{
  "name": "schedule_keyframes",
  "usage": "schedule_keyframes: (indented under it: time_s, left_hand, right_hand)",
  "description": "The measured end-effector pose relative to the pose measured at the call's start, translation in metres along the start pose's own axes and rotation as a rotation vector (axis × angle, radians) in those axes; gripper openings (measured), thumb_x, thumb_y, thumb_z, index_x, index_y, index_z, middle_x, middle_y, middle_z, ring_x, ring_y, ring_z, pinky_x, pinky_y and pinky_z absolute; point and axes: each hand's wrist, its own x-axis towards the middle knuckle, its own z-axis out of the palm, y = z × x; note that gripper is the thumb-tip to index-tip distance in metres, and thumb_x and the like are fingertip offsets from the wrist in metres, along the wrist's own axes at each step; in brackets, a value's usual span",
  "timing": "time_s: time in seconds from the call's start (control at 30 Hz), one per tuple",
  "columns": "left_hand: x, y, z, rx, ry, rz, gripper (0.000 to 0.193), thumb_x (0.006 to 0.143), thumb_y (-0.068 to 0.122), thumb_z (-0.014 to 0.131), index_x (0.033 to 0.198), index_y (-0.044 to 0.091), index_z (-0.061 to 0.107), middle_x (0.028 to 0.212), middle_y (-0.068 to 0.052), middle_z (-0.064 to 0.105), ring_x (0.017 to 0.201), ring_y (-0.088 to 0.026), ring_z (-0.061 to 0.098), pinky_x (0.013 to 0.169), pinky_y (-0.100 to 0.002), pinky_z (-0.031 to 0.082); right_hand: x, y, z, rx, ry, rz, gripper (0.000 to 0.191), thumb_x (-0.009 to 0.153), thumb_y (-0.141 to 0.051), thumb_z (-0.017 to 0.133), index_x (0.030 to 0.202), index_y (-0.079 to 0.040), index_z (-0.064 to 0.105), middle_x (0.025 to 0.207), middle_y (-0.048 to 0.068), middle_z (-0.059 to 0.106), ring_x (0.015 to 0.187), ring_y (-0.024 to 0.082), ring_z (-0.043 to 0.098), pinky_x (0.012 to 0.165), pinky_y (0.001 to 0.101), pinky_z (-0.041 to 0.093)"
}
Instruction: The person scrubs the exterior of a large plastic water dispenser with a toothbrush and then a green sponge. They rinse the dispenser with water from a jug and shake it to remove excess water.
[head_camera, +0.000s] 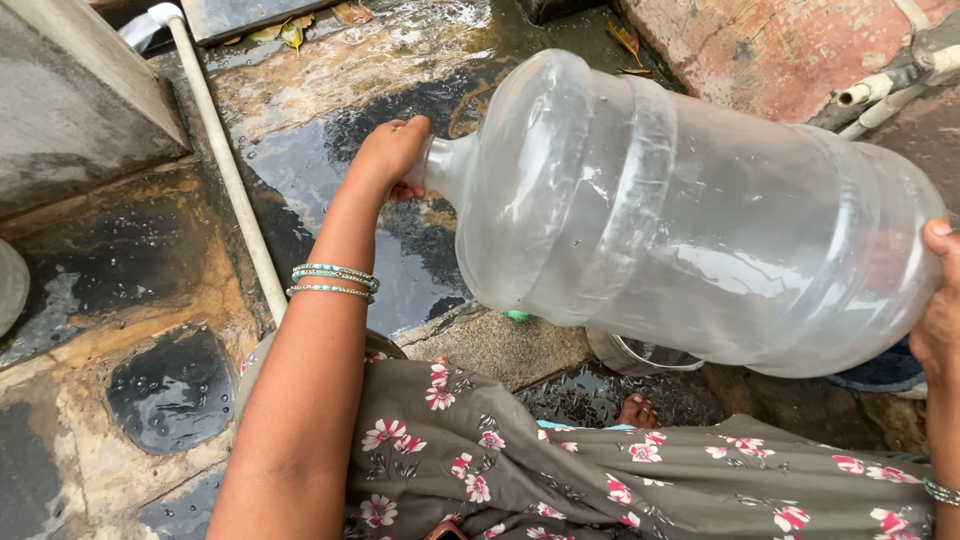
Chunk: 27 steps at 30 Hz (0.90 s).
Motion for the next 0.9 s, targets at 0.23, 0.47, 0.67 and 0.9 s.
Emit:
schedule_keyframes:
  time_s: [0.23, 0.47, 0.67, 0.9]
  left_hand:
    - [-0.003, 0.002, 0.001, 0.000, 0.057, 0.002, 0.042, 0.087, 0.040, 0.052, 0.113, 0.007, 0.057, 0.076, -0.012, 0.069, 0.046, -0.022, 0.064, 0.040, -0.034, 0.048]
    - [0.001, 0.002, 0.001, 0.023, 0.081, 0.013, 0.045, 0.088, 0.041, 0.052, 0.117, 0.008, 0.058, 0.078, -0.012, 0.070, 0.048, -0.022, 0.066, 0.040, -0.035, 0.049]
    - [-0.005, 0.008, -0.001, 0.062, 0.103, -0.013, 0.044, 0.086, 0.039, 0.053, 0.114, 0.006, 0.061, 0.079, -0.014, 0.071, 0.049, -0.023, 0.066, 0.042, -0.035, 0.052]
    - [-0.020, 0.022, -0.010, -0.033, 0.175, 0.129, 0.049, 0.085, 0.043, 0.059, 0.117, 0.006, 0.062, 0.085, -0.012, 0.072, 0.051, -0.022, 0.068, 0.043, -0.034, 0.057]
  right_hand:
    - [0.009, 0.014, -0.005, 0.121, 0.014, -0.037, 0.056, 0.109, -0.044, 0.049, 0.125, 0.006, 0.064, 0.123, 0.020, 0.068, 0.120, 0.030, 0.065, 0.112, 0.0445, 0.046]
    - [0.010, 0.016, -0.004, 0.060, 0.031, -0.013, 0.056, 0.109, -0.046, 0.049, 0.123, 0.006, 0.064, 0.118, 0.019, 0.068, 0.113, 0.029, 0.066, 0.106, 0.0417, 0.049]
    - [0.012, 0.018, 0.000, 0.124, 0.002, 0.138, 0.065, 0.111, -0.053, 0.051, 0.134, 0.007, 0.062, 0.115, 0.018, 0.068, 0.106, 0.027, 0.067, 0.104, 0.0395, 0.049]
    - [0.008, 0.009, 0.013, 0.013, 0.024, 0.127, 0.069, 0.104, -0.052, 0.051, 0.146, 0.004, 0.051, 0.121, 0.017, 0.065, 0.107, 0.027, 0.066, 0.096, 0.0422, 0.050]
